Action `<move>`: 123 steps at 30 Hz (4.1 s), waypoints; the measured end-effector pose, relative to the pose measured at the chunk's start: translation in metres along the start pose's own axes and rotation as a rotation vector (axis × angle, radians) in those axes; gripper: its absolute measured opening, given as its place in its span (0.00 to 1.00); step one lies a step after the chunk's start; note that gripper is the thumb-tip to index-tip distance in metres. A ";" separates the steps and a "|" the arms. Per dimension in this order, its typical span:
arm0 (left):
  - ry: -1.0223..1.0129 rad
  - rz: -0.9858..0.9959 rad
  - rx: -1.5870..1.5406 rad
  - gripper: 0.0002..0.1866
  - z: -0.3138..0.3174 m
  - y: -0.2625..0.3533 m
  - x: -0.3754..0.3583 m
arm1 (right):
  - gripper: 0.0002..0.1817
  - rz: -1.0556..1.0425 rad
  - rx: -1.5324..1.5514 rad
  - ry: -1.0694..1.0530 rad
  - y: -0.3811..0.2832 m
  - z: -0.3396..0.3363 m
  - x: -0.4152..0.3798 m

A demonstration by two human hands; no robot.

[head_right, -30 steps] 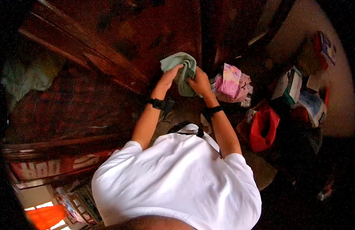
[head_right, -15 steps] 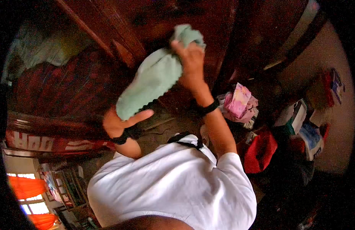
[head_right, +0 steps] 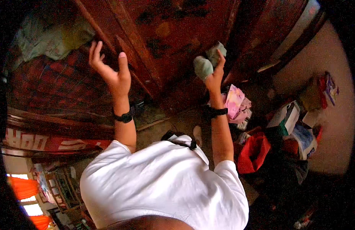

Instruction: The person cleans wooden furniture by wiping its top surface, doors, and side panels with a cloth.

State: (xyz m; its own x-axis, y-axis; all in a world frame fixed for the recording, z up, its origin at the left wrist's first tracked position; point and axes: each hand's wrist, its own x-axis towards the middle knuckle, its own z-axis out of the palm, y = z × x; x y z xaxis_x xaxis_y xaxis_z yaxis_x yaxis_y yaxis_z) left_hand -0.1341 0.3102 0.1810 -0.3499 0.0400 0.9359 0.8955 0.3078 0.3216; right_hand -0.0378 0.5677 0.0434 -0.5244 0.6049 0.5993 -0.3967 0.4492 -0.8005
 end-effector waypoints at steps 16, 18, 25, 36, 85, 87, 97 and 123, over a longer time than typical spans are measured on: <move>0.184 0.057 -0.073 0.25 0.034 0.000 -0.007 | 0.43 -0.503 -0.130 0.304 -0.057 0.070 0.089; 0.130 0.009 -0.144 0.26 0.031 -0.002 -0.012 | 0.42 -0.382 -0.184 0.432 -0.031 0.055 0.086; 0.105 0.015 -0.290 0.20 0.027 -0.004 -0.015 | 0.35 -0.486 -0.196 0.331 -0.036 0.096 0.052; -0.024 0.006 -0.183 0.07 0.019 -0.011 -0.021 | 0.37 -0.644 0.071 0.230 -0.121 0.049 0.170; -0.008 0.114 -0.181 0.28 0.031 -0.037 -0.044 | 0.45 -0.841 -0.439 -0.190 -0.194 0.103 0.090; 0.004 0.080 -0.260 0.29 0.032 -0.036 -0.041 | 0.38 -0.881 -0.372 -0.101 -0.167 0.107 0.085; -0.020 0.101 -0.125 0.26 0.032 -0.036 -0.042 | 0.38 -0.790 -0.807 -0.304 -0.192 0.086 0.068; 0.068 0.125 -0.330 0.10 0.036 -0.050 -0.043 | 0.34 -0.793 -0.938 -0.293 -0.093 0.072 0.034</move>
State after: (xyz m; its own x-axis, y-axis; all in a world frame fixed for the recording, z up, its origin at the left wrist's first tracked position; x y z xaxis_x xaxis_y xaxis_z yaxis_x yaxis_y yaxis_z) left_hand -0.1741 0.3274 0.1197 -0.2225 -0.0087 0.9749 0.9748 -0.0197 0.2223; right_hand -0.0728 0.4992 0.1380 -0.5825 -0.1577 0.7974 -0.0553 0.9864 0.1547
